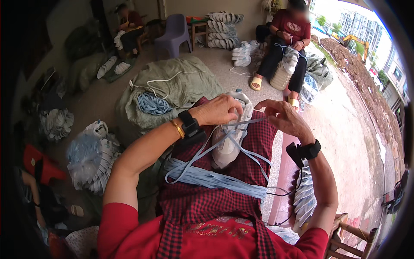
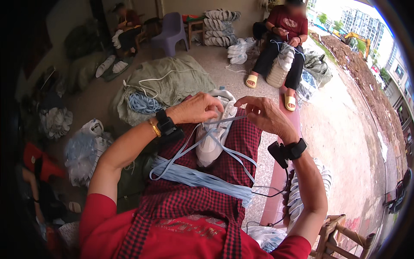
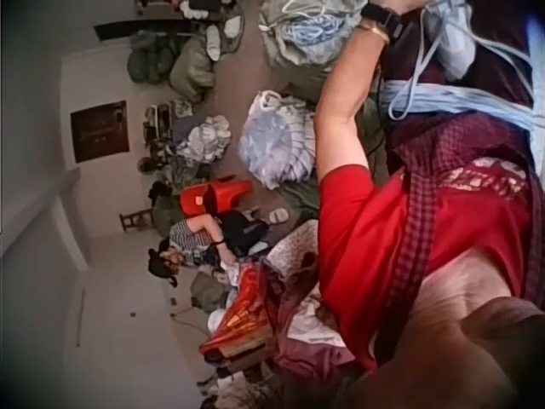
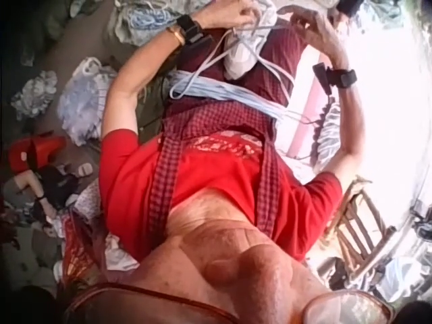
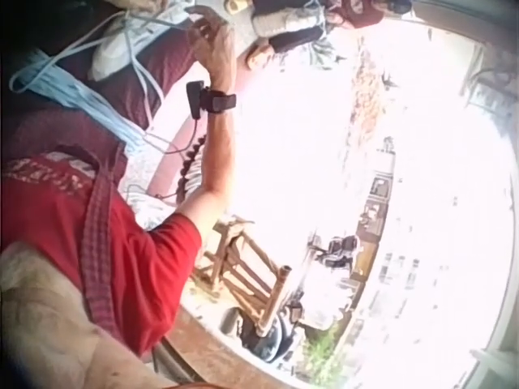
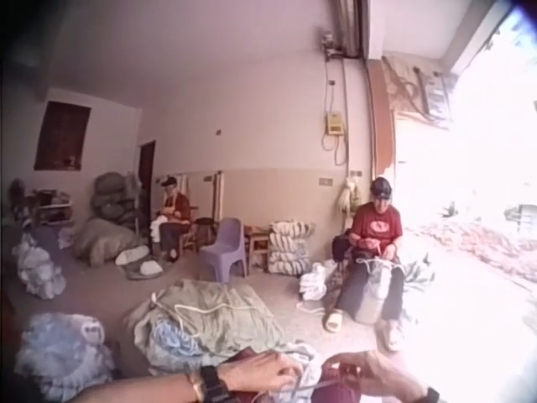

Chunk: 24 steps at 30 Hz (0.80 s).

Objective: The recorder is sitting and lacing a white sneaker held on their lap.

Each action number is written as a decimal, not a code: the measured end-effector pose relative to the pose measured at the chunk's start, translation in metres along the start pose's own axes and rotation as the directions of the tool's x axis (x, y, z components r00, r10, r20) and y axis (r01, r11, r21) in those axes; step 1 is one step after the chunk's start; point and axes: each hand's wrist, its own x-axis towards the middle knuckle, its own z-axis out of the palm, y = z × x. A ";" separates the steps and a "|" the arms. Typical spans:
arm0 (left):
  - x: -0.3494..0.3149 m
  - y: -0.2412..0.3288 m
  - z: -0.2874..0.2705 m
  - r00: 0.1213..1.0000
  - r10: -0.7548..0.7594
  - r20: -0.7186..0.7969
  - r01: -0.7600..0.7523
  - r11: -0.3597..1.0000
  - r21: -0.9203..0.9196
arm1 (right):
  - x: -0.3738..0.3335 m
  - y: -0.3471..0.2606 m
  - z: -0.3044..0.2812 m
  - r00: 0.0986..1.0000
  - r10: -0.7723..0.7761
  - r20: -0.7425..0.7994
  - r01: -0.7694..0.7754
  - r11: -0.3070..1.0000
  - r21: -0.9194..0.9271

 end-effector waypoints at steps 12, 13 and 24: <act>0.000 -0.004 0.037 0.987 -0.076 0.139 0.083 0.995 -0.049 | 0.009 0.000 0.053 0.973 -0.232 0.005 0.231 0.966 -0.116; 0.003 -0.001 0.041 0.988 -0.068 0.135 0.074 0.996 -0.046 | 0.009 0.007 0.062 0.972 -0.233 0.001 0.231 0.965 -0.125; -0.020 -0.023 -0.022 0.983 0.015 -0.181 0.060 0.914 0.401 | 0.015 0.008 0.062 0.992 -0.124 -0.030 0.121 0.989 -0.088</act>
